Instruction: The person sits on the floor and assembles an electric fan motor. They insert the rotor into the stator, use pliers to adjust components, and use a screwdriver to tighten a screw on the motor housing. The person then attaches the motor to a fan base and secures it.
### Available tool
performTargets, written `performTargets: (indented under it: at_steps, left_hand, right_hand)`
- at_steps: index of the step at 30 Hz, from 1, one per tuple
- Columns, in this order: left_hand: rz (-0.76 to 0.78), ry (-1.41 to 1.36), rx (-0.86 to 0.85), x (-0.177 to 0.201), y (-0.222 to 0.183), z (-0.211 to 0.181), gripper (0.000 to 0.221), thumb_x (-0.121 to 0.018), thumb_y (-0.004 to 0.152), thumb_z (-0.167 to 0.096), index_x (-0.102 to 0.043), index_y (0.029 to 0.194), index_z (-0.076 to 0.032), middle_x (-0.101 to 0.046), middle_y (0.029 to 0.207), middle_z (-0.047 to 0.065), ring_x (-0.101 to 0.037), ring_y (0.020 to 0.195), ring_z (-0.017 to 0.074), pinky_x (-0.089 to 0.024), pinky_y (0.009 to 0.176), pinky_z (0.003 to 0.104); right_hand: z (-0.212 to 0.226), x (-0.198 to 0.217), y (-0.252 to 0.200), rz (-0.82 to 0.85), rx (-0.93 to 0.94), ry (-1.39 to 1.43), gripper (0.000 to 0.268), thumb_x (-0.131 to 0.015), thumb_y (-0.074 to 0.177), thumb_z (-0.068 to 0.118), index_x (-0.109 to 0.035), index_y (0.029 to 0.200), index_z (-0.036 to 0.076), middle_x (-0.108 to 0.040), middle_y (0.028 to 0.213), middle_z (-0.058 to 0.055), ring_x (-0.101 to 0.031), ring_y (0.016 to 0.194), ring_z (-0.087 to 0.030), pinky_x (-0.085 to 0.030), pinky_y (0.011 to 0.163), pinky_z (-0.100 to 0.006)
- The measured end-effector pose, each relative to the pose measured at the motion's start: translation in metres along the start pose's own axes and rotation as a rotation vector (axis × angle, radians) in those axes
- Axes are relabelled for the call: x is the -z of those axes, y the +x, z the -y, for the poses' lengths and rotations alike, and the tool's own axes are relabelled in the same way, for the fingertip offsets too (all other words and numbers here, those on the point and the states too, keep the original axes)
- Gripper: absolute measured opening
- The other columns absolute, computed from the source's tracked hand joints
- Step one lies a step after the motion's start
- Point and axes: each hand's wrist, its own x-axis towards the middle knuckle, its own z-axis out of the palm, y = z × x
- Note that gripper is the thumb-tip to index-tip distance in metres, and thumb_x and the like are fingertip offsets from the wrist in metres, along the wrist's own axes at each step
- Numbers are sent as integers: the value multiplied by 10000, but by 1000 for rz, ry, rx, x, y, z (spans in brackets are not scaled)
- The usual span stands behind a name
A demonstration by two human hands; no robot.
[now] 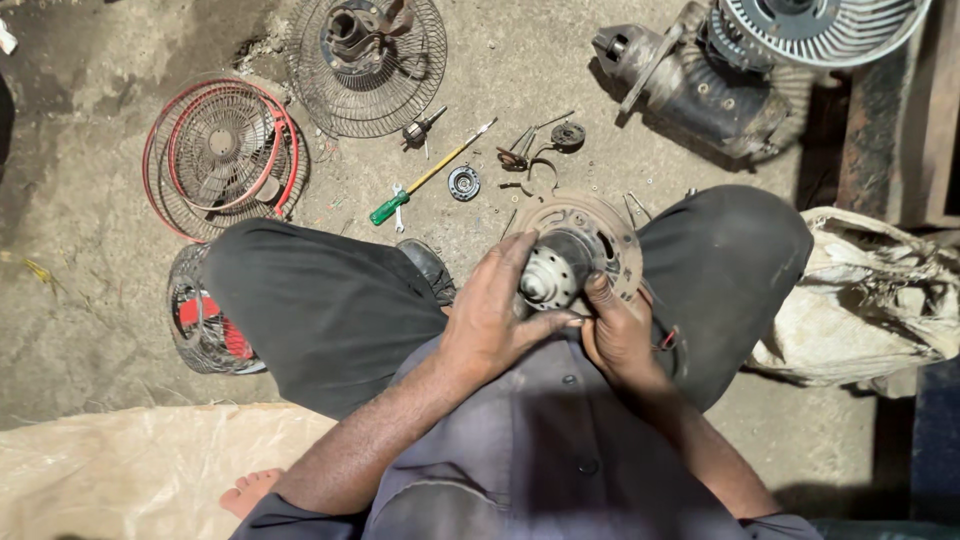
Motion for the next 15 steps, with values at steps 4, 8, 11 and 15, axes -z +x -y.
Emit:
performTargets:
  at_steps: [4, 8, 11, 15]
  left_hand:
    - [60, 139, -59, 13, -2, -8, 1082, -894, 775, -509, -337, 1577, -42, -461, 1521, 266, -470, 1354, 417, -427, 1134, 493]
    - [31, 34, -94, 37, -2, -3, 1213, -968, 626, -468, -330, 1565, -42, -354, 1571, 298, -331, 1462, 468, -327, 1192, 518]
    - [216, -284, 0, 47, -6, 4, 1410, -985, 557, -465, -192, 1619, 15, -275, 1630, 299, -281, 1530, 460, -299, 1228, 505]
    - [179, -364, 218, 34, -25, 1, 1448, -967, 530, -506, -183, 1642, -8, -419, 1543, 257, -412, 1482, 381, -350, 1227, 457]
  right_hand:
    - [1, 2, 4, 56, -56, 98, 605, -763, 947, 247, -528, 1419, -48, -650, 1349, -150, -641, 1224, -283, -517, 1077, -457]
    - [4, 13, -1, 143, -104, 95, 651, -789, 930, 248, -507, 1436, -49, -635, 1375, -143, -617, 1270, -281, -483, 1123, -464]
    - [6, 23, -3, 322, -82, 24, 683, -818, 942, 211, -501, 1480, -65, -628, 1397, -155, -601, 1282, -275, -455, 1149, -444]
    - [11, 29, -1, 341, -182, -17, 735, -813, 927, 308, -498, 1470, -76, -621, 1398, -174, -602, 1287, -290, -477, 1131, -451]
